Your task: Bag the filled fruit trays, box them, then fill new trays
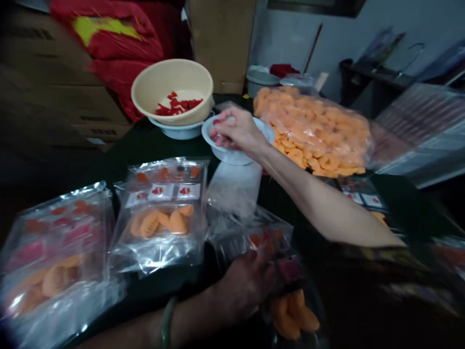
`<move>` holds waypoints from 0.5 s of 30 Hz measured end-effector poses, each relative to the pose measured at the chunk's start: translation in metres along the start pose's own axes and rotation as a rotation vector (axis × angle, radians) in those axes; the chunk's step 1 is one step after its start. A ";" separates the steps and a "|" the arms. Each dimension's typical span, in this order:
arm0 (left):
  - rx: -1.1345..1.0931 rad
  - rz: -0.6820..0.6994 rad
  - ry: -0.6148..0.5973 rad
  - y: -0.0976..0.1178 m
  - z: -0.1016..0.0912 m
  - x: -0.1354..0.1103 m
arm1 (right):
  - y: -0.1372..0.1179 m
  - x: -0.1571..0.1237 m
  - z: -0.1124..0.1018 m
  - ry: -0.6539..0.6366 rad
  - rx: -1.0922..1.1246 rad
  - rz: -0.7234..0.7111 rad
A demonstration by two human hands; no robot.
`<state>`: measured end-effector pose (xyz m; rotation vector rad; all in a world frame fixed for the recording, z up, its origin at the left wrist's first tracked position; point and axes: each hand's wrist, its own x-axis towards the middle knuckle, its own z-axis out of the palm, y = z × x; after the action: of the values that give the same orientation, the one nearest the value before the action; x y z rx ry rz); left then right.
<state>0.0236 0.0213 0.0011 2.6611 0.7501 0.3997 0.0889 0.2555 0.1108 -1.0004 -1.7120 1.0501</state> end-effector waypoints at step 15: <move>0.085 0.008 0.240 -0.009 0.001 -0.017 | 0.056 -0.279 -0.069 0.096 -0.496 0.344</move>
<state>0.0061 0.0187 -0.0063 2.7263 0.8441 0.7145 0.2480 0.0333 0.0059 -1.6793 -1.7995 0.7751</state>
